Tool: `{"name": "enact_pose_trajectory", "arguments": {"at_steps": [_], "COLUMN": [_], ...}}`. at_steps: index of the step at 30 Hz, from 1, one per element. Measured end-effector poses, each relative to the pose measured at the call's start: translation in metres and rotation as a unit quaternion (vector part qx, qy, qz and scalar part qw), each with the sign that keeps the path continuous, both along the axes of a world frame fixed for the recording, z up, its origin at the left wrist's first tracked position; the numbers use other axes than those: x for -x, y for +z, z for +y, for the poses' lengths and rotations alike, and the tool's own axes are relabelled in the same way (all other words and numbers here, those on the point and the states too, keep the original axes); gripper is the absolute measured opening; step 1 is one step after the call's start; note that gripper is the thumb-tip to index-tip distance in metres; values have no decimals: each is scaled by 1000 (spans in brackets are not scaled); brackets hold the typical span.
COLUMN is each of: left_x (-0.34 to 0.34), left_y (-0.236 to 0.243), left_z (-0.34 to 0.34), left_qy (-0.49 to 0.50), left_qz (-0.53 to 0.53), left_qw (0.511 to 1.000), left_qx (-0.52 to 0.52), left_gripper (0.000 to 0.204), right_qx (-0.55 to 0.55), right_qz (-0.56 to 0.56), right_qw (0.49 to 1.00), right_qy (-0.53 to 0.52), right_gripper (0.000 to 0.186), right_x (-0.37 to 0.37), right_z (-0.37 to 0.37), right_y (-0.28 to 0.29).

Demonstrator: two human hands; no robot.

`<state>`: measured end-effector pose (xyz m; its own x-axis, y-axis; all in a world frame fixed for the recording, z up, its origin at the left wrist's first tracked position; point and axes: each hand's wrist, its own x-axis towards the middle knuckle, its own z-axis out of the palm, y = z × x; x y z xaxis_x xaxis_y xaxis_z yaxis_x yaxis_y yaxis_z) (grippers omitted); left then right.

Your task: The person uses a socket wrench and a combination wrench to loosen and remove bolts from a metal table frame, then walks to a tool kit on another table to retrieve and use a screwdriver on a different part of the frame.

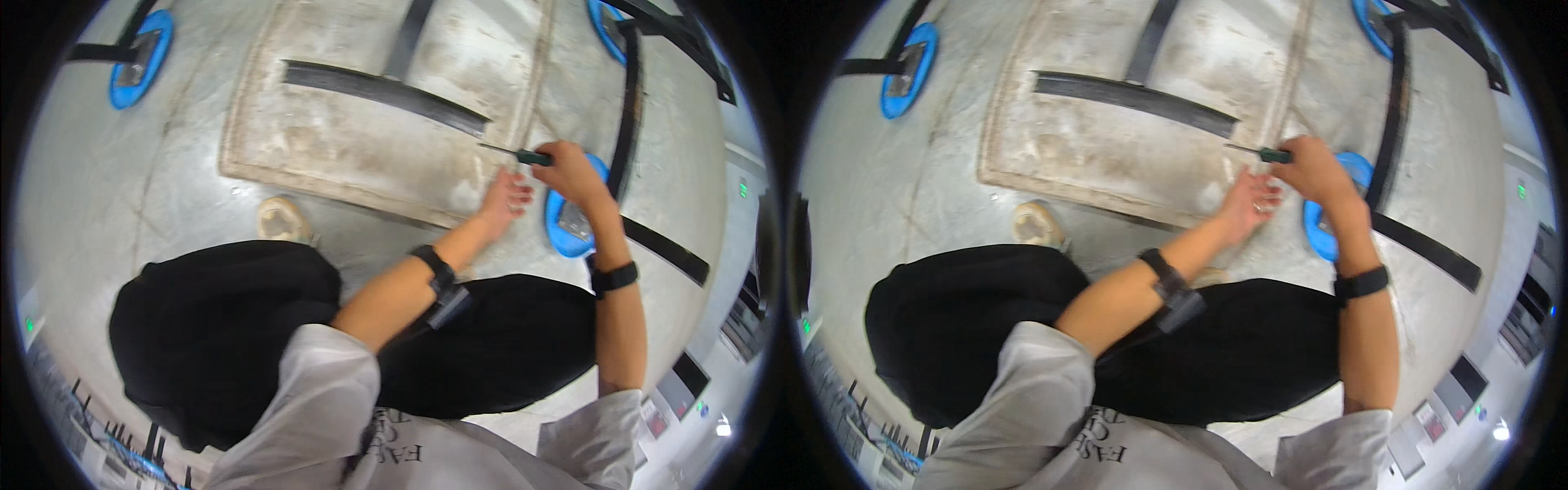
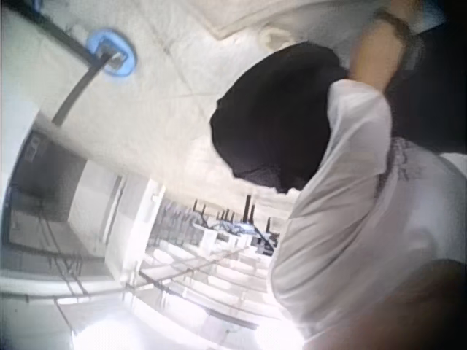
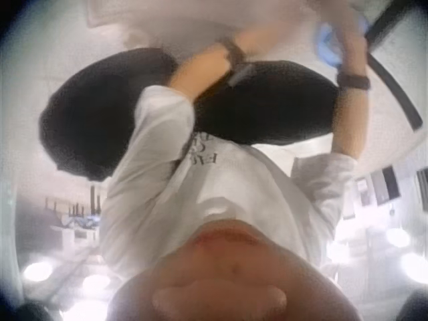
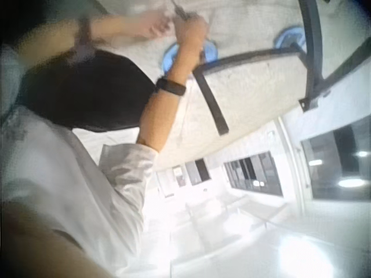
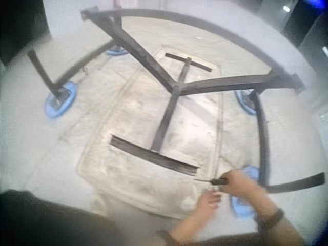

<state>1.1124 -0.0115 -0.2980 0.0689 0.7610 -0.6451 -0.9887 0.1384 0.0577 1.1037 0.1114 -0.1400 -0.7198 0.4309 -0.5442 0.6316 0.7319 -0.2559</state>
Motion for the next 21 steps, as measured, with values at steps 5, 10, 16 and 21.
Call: {"name": "enact_pose_trajectory", "arguments": {"at_steps": [5, 10, 16, 21], "left_x": [46, 60, 52, 48], "left_y": [-8, -4, -10, -21], "left_z": [13, 22, 29, 28], "left_qy": [36, 5, -13, -20], "left_qz": [45, 37, 60, 86], "left_qw": [998, 998, 998, 996], "left_qx": [12, -41, 3, 11], "left_gripper": [38, 31, 29, 30], "right_qx": [-52, -87, -79, -88], "right_qz": [4, -18, -15, -19], "right_qw": [999, 996, 995, 995], "right_qy": [6, -32, -50, -44], "right_gripper": [41, 35, 32, 31], "right_x": [1, 2, -1, -2], "right_z": [-24, -28, -30, -30], "right_y": [-17, -22, -21, -24]}}
